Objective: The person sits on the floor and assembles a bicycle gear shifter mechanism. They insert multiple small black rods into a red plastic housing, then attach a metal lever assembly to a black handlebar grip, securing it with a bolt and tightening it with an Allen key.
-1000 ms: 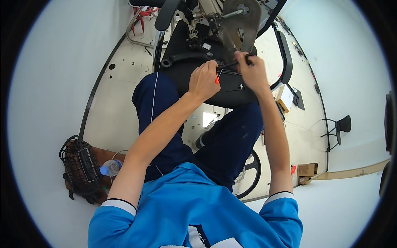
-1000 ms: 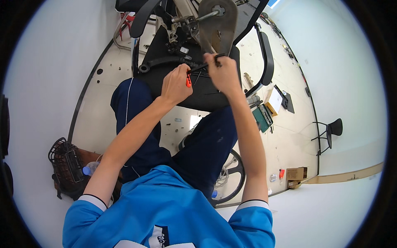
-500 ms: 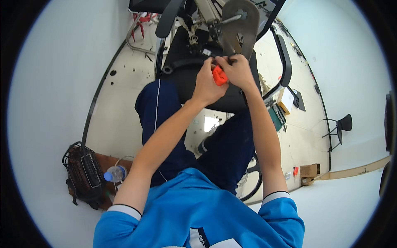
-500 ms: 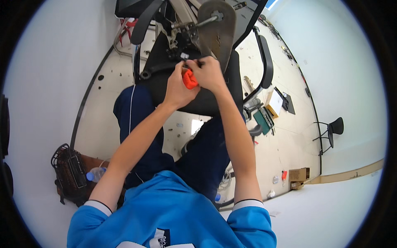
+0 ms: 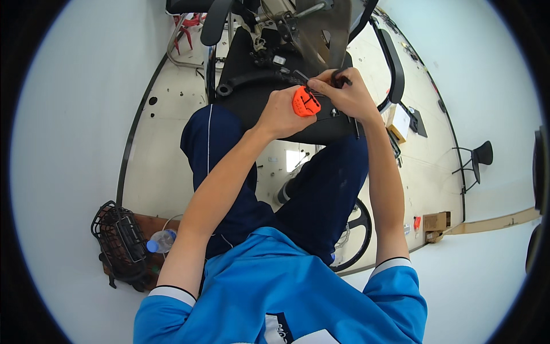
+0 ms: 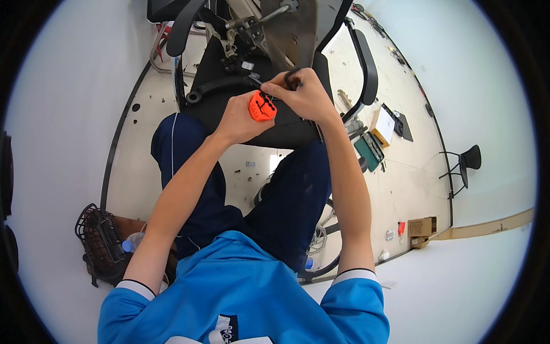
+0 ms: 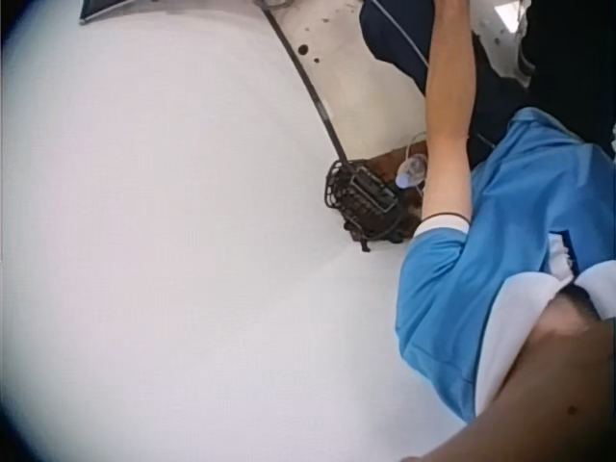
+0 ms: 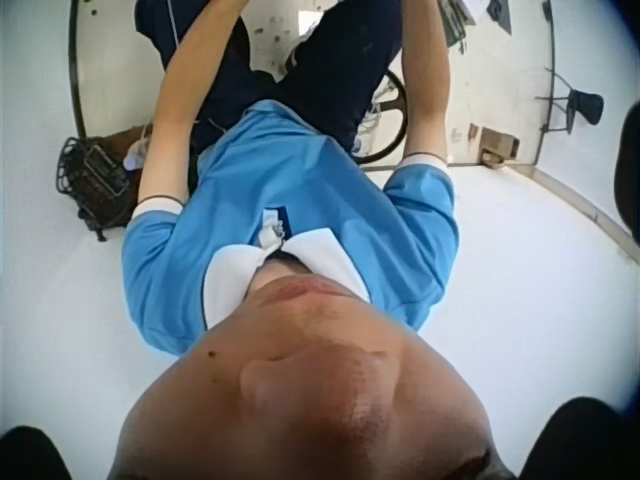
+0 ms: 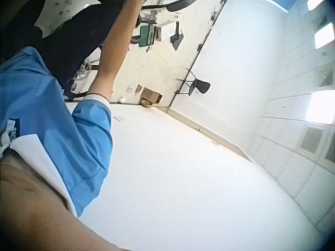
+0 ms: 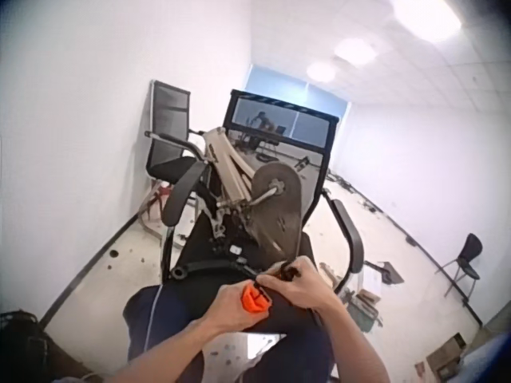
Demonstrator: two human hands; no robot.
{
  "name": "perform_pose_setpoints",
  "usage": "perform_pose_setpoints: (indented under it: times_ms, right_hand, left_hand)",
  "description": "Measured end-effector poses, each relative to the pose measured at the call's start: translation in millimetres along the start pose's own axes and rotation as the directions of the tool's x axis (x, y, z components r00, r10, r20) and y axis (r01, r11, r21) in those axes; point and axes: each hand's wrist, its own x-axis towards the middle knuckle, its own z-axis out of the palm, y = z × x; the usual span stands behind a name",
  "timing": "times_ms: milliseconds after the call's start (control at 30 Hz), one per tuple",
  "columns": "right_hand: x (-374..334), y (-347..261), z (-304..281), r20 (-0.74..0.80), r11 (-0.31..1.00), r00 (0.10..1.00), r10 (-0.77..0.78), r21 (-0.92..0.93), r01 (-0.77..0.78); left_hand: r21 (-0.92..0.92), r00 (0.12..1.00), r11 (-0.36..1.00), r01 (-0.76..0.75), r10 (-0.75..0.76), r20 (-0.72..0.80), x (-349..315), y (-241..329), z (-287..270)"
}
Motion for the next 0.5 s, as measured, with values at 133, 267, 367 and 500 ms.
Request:
perform_pose_setpoints:
  times_ms: [133,267,367,500]
  right_hand:
    - [-12,3,1,0.037,0.999,0.999,0.04,-0.007,-0.04]
    - [-11,-2,-15,0.083,0.999,0.996,-0.02,-0.04,0.024]
    - [-8,-11,-24,0.083,0.845,0.948,0.306,0.435,-0.31]
    - [-6,22,-26,-0.036,0.568,0.945,0.326,0.806,-0.165]
  left_hand:
    - [0.064,0.998,0.997,-0.036,0.033,0.046,-2,-2,2]
    - [0.116,0.992,0.987,-0.115,0.121,-0.047,-1,2,8]
    - [0.123,0.993,0.992,-0.04,0.053,-0.103,4,4,7]
    - [0.061,0.997,0.998,0.003,0.002,-0.08,3,3,13]
